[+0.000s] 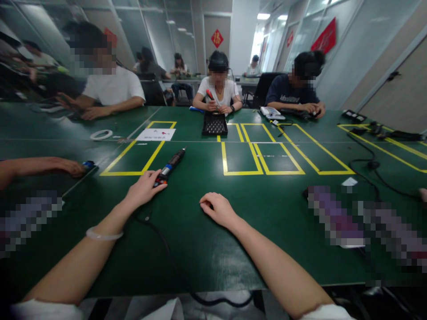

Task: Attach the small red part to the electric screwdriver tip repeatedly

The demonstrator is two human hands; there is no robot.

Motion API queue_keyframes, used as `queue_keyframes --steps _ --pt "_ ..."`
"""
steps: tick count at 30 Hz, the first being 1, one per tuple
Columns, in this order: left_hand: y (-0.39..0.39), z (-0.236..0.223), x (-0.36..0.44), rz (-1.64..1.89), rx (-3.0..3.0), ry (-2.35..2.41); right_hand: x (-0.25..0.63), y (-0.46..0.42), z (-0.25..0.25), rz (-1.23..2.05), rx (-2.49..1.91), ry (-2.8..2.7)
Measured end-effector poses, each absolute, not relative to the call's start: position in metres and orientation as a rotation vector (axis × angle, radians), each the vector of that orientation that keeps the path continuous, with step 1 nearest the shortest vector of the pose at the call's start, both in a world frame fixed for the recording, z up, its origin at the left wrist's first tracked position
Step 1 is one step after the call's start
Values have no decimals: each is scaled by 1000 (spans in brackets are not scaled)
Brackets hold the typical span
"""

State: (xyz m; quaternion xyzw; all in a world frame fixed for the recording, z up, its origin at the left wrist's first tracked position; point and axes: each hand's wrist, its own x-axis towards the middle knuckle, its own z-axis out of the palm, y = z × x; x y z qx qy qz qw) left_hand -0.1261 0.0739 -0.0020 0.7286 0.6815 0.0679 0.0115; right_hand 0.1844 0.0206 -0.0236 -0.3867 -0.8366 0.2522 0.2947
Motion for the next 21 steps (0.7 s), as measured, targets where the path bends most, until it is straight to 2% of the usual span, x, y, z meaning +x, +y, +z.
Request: queue_keyframes --steps 10,21 --pt "90 -4 -244 314 1822 2620 184 22 -24 671 -1032 -2233" --pt "78 9 -226 502 1814 2762 183 21 -22 687 -1038 -2235"
